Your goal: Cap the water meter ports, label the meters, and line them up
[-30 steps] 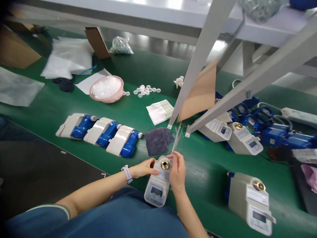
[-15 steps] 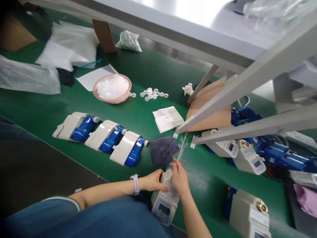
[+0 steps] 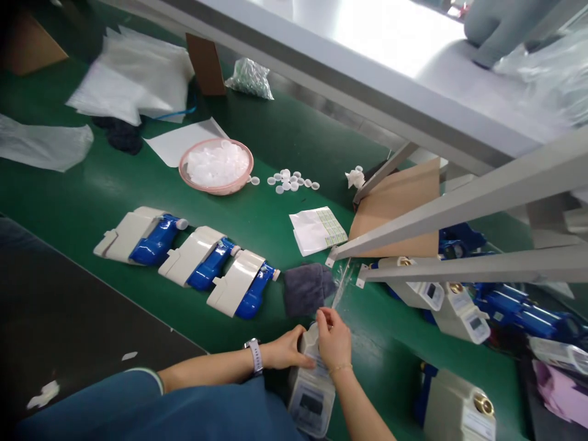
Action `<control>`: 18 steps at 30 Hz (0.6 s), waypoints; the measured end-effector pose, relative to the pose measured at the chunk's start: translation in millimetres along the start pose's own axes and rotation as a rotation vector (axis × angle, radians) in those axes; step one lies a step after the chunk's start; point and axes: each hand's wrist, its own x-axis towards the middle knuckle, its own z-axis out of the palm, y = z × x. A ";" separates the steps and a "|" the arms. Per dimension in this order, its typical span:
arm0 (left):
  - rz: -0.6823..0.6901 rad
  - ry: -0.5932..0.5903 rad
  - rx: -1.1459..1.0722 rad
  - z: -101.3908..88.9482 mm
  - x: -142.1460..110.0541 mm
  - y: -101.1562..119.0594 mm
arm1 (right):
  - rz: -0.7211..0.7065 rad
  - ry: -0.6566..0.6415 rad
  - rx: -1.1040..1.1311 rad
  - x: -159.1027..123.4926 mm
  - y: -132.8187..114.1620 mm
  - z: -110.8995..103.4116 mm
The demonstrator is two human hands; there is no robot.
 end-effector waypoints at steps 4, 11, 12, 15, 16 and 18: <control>-0.046 -0.002 -0.334 -7.5 -16.5 -9.7 | 0.057 -0.059 0.327 3.3 10.1 0.0; -0.038 0.119 -0.804 -35.0 -29.1 -14.7 | -0.224 -0.033 0.194 87.3 -27.8 4.0; -0.031 0.136 -0.803 -37.8 -27.0 -10.8 | -0.254 -0.026 0.158 108.4 -43.2 9.5; 0.006 0.189 -0.766 -42.1 -23.5 -0.6 | -0.330 -0.032 0.029 170.6 -95.2 35.4; 0.020 0.211 -0.736 -42.6 -24.1 0.3 | -0.356 -0.036 -0.022 189.3 -112.5 46.2; 0.038 0.276 -0.634 -44.9 -27.4 -2.9 | -0.399 -0.040 -0.126 222.5 -144.9 68.7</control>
